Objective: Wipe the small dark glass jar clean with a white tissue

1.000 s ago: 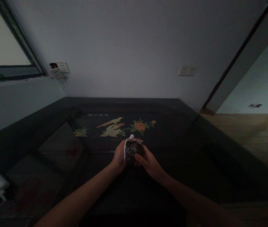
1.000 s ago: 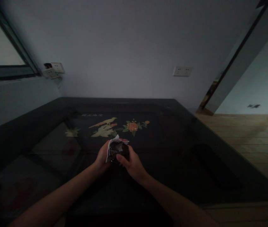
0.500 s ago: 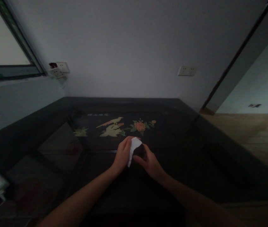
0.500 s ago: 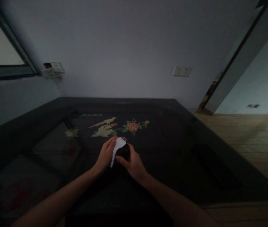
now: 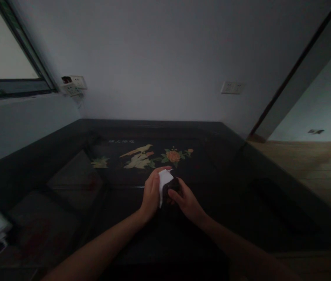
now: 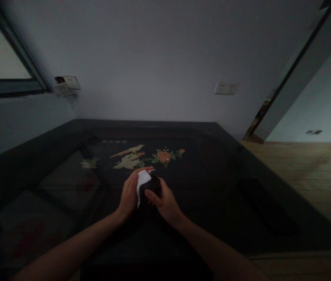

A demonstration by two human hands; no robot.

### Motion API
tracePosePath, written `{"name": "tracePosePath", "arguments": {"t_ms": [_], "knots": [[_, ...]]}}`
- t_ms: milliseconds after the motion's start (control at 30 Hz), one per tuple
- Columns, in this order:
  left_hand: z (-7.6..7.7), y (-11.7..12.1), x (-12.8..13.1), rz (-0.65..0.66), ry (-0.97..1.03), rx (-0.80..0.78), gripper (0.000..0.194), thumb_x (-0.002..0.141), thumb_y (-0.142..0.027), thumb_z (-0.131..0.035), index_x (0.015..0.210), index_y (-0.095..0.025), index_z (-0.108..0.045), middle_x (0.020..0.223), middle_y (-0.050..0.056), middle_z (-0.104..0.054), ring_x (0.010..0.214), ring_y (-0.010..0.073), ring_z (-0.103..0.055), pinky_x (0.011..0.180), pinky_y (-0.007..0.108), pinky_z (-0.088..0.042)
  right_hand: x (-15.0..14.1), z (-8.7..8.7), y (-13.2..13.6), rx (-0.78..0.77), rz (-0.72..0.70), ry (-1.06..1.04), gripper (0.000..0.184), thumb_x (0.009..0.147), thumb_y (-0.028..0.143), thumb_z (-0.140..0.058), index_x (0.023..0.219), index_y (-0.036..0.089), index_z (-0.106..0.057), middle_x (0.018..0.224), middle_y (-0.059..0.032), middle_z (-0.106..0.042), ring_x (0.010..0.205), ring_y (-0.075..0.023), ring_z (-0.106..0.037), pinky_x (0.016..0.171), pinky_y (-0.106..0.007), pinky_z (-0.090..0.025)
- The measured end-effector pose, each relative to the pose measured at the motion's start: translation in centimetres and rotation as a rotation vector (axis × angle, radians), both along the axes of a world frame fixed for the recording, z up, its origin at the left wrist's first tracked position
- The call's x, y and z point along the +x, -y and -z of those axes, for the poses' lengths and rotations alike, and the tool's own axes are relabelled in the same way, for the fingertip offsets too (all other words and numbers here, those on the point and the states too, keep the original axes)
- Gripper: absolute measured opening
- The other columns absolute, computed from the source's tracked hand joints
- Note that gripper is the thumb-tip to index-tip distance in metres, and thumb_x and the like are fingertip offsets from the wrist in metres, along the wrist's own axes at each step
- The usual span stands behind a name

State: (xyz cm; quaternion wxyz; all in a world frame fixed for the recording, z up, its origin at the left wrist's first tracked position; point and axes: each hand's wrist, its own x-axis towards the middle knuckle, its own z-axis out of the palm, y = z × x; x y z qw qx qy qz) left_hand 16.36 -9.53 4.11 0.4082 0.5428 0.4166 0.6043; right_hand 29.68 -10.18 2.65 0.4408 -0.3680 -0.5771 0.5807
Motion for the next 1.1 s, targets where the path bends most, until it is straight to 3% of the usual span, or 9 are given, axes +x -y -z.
{"name": "tracePosePath", "arguments": {"t_ms": [100,167,300,400,567,700,867,967,1100], "knots": [[0.0,0.2,-0.4,-0.001,-0.266,0.328,0.033,0.090,-0.035,-0.037,0.099,-0.018,-0.065,0.114,0.009,-0.064,0.116,0.0230,-0.051,0.108,0.042,-0.023,0.0,0.0,0.0,0.018,0.011,-0.002,0.050,0.075,0.046,-0.064,0.113,0.019,-0.045,0.095,-0.0049,-0.058,0.072,-0.0149,-0.056,0.061,-0.027,-0.046],[-0.1,0.1,-0.5,0.021,-0.338,0.393,0.030,0.090,-0.032,-0.038,0.095,-0.019,-0.065,0.114,0.009,-0.064,0.117,0.0223,-0.051,0.110,0.043,-0.018,0.0,0.0,0.0,0.021,0.021,-0.006,0.050,0.075,0.045,-0.064,0.114,0.020,-0.045,0.091,-0.0037,-0.058,0.069,-0.0144,-0.056,0.060,-0.028,-0.046],[-0.2,-0.4,-0.3,0.039,-0.173,0.141,0.032,0.089,-0.031,-0.040,0.100,-0.017,-0.066,0.114,0.009,-0.064,0.113,0.0225,-0.053,0.101,0.036,-0.034,0.0,0.2,-0.1,-0.031,0.030,0.018,0.049,0.076,0.048,-0.062,0.111,0.018,-0.046,0.083,-0.0012,-0.057,0.063,-0.0130,-0.055,0.057,-0.027,-0.046],[-0.1,-0.9,-0.2,0.084,0.057,-0.167,0.036,0.087,-0.037,-0.042,0.102,-0.015,-0.066,0.094,0.008,-0.069,0.084,0.0205,-0.063,0.073,0.029,-0.047,0.0,0.3,-0.1,-0.049,0.010,0.035,0.049,0.077,0.052,-0.059,0.109,0.017,-0.047,0.078,-0.0003,-0.056,0.057,-0.0109,-0.054,0.054,-0.026,-0.045],[0.1,-1.3,0.0,0.244,0.301,-0.453,0.045,0.086,-0.043,-0.037,0.101,-0.012,-0.066,0.074,0.007,-0.069,0.056,0.0171,-0.060,0.052,0.027,-0.045,0.0,0.4,-0.2,-0.011,-0.013,0.030,0.051,0.077,0.056,-0.057,0.108,0.016,-0.047,0.073,0.0002,-0.057,0.055,-0.0115,-0.055,0.051,-0.025,-0.045],[0.0,-0.8,-0.3,0.096,-0.034,-0.077,0.040,0.088,-0.041,-0.039,0.104,-0.014,-0.065,0.096,0.010,-0.069,0.083,0.0215,-0.063,0.078,0.034,-0.048,0.0,0.6,-0.4,0.001,-0.006,0.021,0.049,0.078,0.056,-0.055,0.105,0.016,-0.048,0.067,0.0016,-0.057,0.053,-0.0123,-0.056,0.051,-0.026,-0.044],[0.2,-0.6,-0.6,0.046,-0.485,0.400,0.029,0.088,-0.025,-0.039,0.101,-0.018,-0.064,0.116,0.009,-0.063,0.116,0.0212,-0.051,0.111,0.044,-0.019,-0.2,1.1,-0.6,-0.002,0.035,0.031,0.047,0.077,0.055,-0.057,0.103,0.016,-0.047,0.065,0.0027,-0.056,0.050,-0.0118,-0.055,0.049,-0.025,-0.043],[0.1,-0.7,-0.6,0.051,-0.452,0.364,0.030,0.088,-0.025,-0.039,0.102,-0.018,-0.065,0.114,0.008,-0.064,0.114,0.0212,-0.053,0.110,0.044,-0.021,-0.2,1.1,-0.6,-0.019,0.036,0.044,0.047,0.077,0.056,-0.056,0.101,0.016,-0.048,0.063,0.0029,-0.056,0.050,-0.0124,-0.055,0.049,-0.026,-0.043],[0.0,-0.9,-0.3,0.041,-0.084,-0.006,0.036,0.087,-0.035,-0.040,0.100,-0.015,-0.066,0.100,0.009,-0.069,0.094,0.0220,-0.061,0.090,0.036,-0.043,-0.2,0.9,-0.4,-0.043,0.023,0.049,0.046,0.078,0.056,-0.056,0.100,0.016,-0.049,0.062,0.0023,-0.057,0.051,-0.0126,-0.056,0.050,-0.025,-0.043]]}}
